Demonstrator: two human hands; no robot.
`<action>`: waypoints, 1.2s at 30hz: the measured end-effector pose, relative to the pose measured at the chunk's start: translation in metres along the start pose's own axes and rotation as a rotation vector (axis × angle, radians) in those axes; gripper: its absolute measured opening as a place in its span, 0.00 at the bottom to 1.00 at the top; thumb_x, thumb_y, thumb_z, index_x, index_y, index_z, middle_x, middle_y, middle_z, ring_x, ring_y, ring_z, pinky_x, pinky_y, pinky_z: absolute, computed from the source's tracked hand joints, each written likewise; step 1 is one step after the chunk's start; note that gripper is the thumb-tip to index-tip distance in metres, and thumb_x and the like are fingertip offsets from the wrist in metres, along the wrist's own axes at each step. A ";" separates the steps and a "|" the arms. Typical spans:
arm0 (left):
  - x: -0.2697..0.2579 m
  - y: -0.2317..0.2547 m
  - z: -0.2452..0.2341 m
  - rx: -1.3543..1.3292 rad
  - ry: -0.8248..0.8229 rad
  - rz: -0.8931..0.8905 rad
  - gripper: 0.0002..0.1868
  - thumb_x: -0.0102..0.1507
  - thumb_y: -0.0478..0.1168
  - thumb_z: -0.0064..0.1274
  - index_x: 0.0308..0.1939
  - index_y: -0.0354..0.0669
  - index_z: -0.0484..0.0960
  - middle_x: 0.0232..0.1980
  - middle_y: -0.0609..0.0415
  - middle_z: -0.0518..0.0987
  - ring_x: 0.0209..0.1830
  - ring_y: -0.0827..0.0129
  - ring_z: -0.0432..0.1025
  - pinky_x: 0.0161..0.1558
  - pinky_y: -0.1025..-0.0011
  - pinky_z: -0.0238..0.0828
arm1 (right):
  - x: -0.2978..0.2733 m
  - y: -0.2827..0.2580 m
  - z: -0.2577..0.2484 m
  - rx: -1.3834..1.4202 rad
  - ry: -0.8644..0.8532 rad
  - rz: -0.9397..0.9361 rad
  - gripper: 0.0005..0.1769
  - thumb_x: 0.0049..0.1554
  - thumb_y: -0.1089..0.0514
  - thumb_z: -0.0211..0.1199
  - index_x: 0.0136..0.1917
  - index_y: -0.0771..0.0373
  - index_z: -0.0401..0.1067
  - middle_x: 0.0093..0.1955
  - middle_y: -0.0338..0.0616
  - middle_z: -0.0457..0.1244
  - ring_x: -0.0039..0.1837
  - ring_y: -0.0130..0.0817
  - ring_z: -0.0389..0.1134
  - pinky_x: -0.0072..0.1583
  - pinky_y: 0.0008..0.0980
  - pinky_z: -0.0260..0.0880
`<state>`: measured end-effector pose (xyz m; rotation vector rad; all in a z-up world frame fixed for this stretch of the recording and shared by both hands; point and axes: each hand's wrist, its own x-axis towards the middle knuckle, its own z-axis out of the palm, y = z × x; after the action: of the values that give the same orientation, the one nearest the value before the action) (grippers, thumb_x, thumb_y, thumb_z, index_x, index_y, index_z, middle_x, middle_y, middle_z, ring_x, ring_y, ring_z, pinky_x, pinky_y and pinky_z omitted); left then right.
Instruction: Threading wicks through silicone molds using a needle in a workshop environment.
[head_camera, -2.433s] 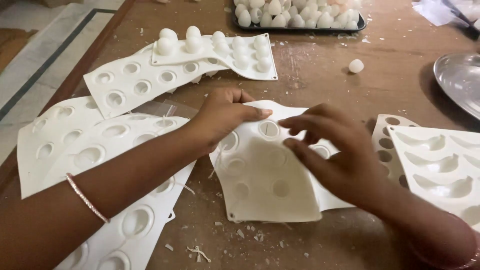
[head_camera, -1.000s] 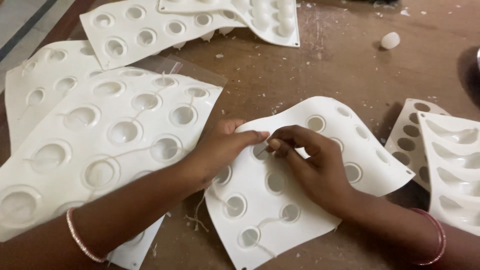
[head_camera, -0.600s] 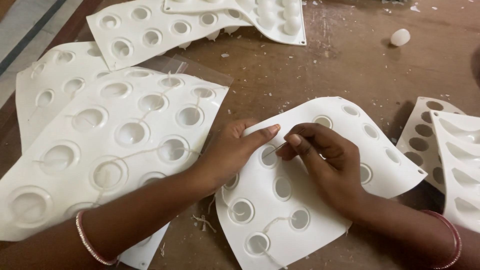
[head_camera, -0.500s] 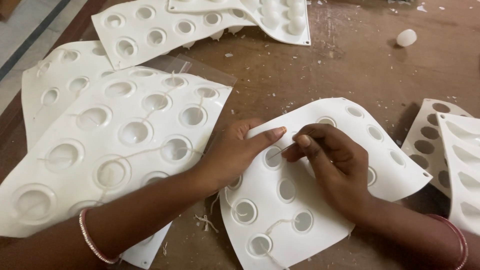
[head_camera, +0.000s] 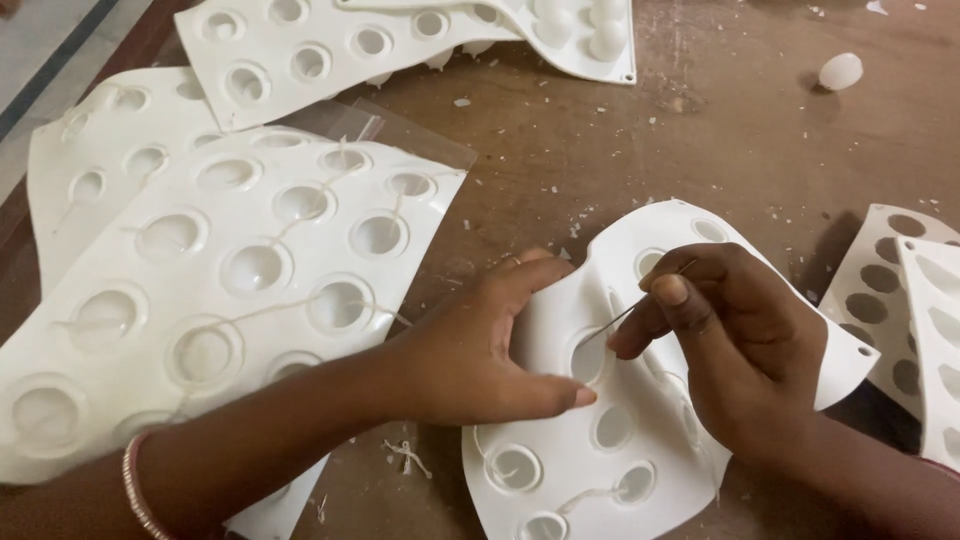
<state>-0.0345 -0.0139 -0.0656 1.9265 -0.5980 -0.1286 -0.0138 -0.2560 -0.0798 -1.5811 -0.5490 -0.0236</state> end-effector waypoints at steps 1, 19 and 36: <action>0.001 -0.001 -0.002 -0.003 -0.009 0.003 0.44 0.53 0.44 0.72 0.68 0.28 0.69 0.60 0.41 0.76 0.60 0.63 0.73 0.56 0.68 0.71 | -0.001 -0.002 -0.001 -0.003 0.009 0.003 0.10 0.69 0.63 0.55 0.57 0.74 0.69 0.45 0.50 0.68 0.44 0.36 0.76 0.46 0.33 0.81; 0.003 0.006 0.005 -0.327 -0.028 -0.282 0.27 0.54 0.32 0.64 0.58 0.34 0.78 0.51 0.52 0.80 0.49 0.72 0.81 0.50 0.72 0.79 | 0.000 -0.011 -0.001 -0.138 -0.009 -0.150 0.06 0.68 0.69 0.50 0.56 0.75 0.64 0.47 0.50 0.65 0.49 0.32 0.75 0.54 0.34 0.80; 0.007 0.000 0.010 -0.597 -0.031 -0.410 0.29 0.53 0.34 0.68 0.58 0.35 0.78 0.46 0.52 0.86 0.42 0.74 0.79 0.44 0.73 0.79 | -0.014 -0.035 0.002 -0.897 -0.357 -1.069 0.08 0.61 0.67 0.50 0.39 0.69 0.64 0.41 0.53 0.70 0.49 0.48 0.77 0.50 0.43 0.80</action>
<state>-0.0320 -0.0254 -0.0689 1.4364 -0.1433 -0.5358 -0.0388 -0.2590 -0.0519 -1.9452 -1.7943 -0.9125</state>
